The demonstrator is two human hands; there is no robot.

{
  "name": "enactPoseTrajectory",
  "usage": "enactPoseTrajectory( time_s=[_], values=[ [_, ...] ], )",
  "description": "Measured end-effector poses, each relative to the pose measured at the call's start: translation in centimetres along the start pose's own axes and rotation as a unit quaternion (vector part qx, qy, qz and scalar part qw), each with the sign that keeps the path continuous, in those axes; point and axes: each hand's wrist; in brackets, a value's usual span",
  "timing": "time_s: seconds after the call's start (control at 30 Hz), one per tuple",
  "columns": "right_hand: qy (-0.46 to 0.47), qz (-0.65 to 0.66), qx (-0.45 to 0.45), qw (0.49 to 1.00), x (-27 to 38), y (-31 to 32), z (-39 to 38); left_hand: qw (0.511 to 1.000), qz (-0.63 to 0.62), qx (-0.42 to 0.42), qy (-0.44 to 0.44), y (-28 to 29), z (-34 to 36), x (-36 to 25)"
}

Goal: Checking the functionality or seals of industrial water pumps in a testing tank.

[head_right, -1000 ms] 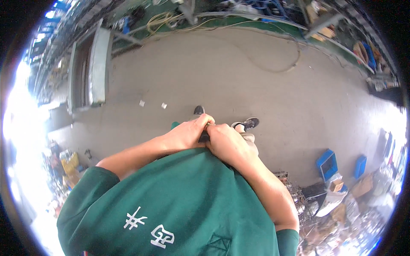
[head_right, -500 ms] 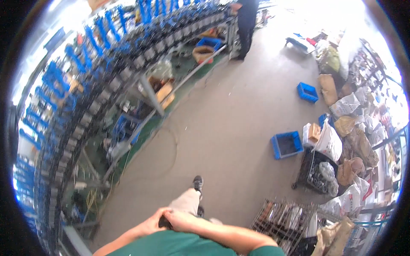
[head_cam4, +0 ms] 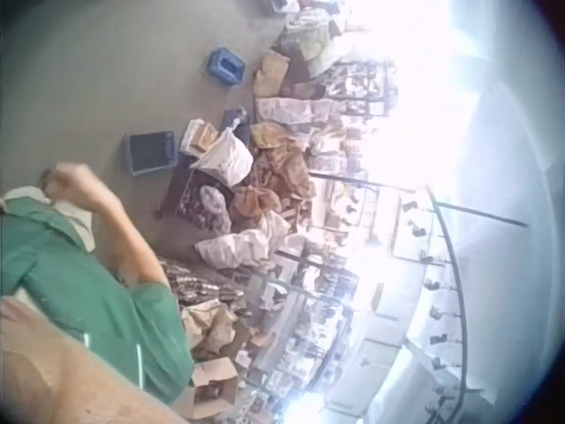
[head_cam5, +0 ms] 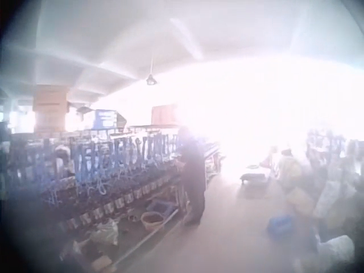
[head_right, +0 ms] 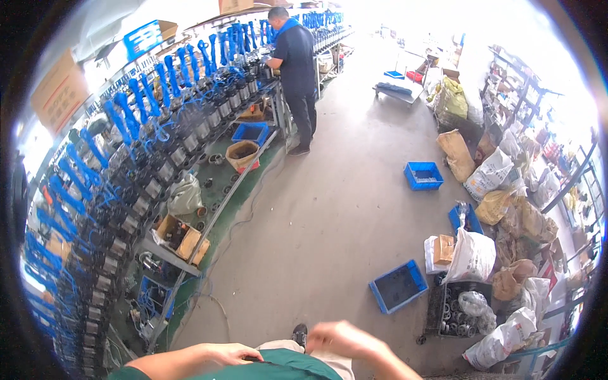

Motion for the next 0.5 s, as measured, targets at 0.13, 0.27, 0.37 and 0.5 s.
enactPoseTrajectory(
  time_s=[0.13,0.27,0.37,0.5],
  values=[
    [0.171,-0.143,-0.554,0.802,0.7,18.4,-8.9,1.0,-0.011,0.012,-0.017,11.6,3.4,-5.2],
    [0.447,-0.231,-0.66,0.559,0.0,32.8,-16.9,0.984,0.146,-0.09,-0.054,25.8,8.9,-15.3],
    [0.473,-0.369,-0.585,0.546,-0.6,44.0,-19.6,0.902,0.2,-0.365,-0.113,36.7,8.6,-28.4],
    [0.475,-0.412,-0.561,0.539,-1.2,58.0,-20.3,0.578,0.351,-0.659,-0.329,48.3,2.7,-48.9]
  ],
)
Point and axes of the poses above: each hand's wrist, its own z-axis towards the middle knuckle, its own y-axis out of the back of the hand, x = y × z, and after that the axes turned 15 degrees about x, right-handed
